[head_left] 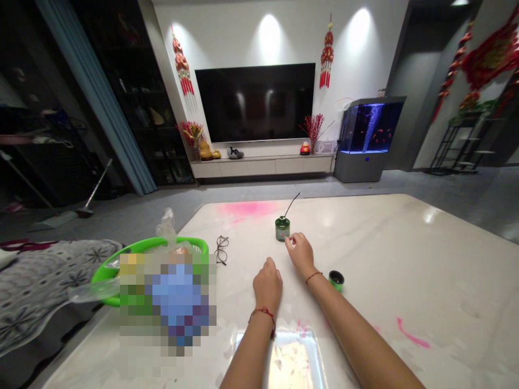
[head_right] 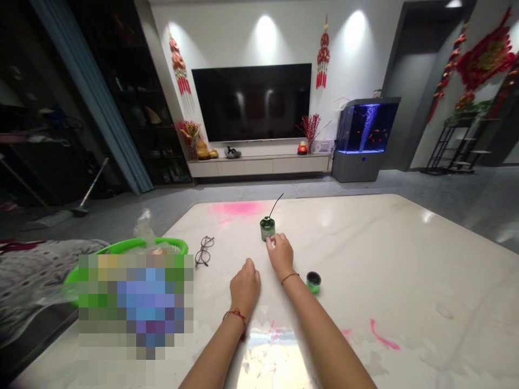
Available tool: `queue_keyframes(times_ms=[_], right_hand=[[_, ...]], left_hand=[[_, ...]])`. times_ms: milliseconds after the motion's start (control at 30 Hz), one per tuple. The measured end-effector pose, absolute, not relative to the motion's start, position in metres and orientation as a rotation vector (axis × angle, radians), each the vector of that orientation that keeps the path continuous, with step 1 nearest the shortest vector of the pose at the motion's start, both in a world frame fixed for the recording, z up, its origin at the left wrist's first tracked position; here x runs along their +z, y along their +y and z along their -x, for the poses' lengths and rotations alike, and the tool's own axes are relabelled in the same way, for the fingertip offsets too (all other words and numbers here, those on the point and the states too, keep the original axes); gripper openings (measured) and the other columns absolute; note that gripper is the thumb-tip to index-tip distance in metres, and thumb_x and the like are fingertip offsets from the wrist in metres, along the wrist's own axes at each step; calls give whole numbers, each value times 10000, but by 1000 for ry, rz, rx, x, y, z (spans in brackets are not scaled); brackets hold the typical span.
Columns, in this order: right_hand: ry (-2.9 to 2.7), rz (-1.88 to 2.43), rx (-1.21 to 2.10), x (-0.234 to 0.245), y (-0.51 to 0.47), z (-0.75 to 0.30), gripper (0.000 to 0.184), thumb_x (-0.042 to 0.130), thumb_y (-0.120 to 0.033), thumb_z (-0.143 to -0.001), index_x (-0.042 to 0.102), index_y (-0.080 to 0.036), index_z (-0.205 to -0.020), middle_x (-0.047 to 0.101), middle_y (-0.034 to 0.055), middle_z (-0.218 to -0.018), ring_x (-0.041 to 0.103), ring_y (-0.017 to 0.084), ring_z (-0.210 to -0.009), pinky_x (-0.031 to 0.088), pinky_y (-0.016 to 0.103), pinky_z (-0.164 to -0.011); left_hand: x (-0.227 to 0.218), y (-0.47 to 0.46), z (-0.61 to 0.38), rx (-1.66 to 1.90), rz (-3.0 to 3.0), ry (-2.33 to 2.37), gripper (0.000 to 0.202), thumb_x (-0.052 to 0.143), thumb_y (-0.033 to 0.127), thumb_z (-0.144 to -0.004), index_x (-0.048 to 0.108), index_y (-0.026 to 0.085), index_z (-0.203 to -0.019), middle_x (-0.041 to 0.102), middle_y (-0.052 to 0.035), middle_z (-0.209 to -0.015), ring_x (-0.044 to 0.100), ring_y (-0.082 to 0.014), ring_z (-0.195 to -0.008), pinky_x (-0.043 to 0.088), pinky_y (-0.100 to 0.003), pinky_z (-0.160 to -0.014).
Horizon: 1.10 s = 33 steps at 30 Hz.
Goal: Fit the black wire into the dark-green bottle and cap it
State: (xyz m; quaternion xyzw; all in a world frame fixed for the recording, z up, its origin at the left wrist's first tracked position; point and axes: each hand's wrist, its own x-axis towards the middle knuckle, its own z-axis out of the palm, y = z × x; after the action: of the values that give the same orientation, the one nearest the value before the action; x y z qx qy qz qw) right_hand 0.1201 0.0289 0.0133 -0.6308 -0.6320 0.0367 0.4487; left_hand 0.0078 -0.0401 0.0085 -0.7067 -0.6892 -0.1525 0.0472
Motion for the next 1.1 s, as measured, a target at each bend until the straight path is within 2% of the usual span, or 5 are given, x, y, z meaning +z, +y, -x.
queue_keyframes(times_ms=[167, 267, 533, 900, 1100], right_hand=[[-1525, 1581, 169, 41, 88, -125, 394, 558, -329, -763, 564, -157, -1118, 593, 81, -953, 573, 175, -842, 435, 273, -769], [-1658, 1592, 201, 51, 107, -131, 262, 538, -272, -782, 641, -189, -1008, 631, 65, -953, 584, 158, -891, 420, 247, -810], [-1902, 1638, 203, 75, 121, -142, 147, 576, -257, -751, 705, -193, -725, 696, 38, -766, 619, 157, -747, 422, 219, -651], [-2140, 1807, 159, 100, 141, -140, 103, 683, -197, -666, 702, -147, -753, 695, 93, -812, 635, 203, -820, 444, 235, -674], [-2260, 1899, 196, 109, 143, -135, 305, 552, -324, -847, 549, -146, -1095, 566, 85, -1111, 571, 187, -959, 484, 369, -815]], left_hand=[[6, -38, -7, -444, 2163, -2112, 187, 364, 131, -840, 516, 166, -942, 628, -66, -830, 625, -185, -791, 399, -252, -601], [5, -37, -6, -450, 2169, -2117, 194, 373, 128, -836, 536, 172, -932, 630, -65, -837, 622, -181, -791, 396, -249, -611], [9, -37, -6, -320, 2285, -2111, 273, 353, 104, -835, 619, 163, -851, 656, -69, -852, 635, -195, -784, 408, -266, -610], [10, -37, -6, -318, 2308, -2122, 292, 349, 102, -841, 633, 156, -882, 660, -78, -848, 641, -192, -795, 425, -261, -621], [11, -38, -8, -338, 2299, -2105, 301, 342, 95, -838, 635, 156, -873, 659, -76, -842, 644, -199, -789, 421, -262, -608]])
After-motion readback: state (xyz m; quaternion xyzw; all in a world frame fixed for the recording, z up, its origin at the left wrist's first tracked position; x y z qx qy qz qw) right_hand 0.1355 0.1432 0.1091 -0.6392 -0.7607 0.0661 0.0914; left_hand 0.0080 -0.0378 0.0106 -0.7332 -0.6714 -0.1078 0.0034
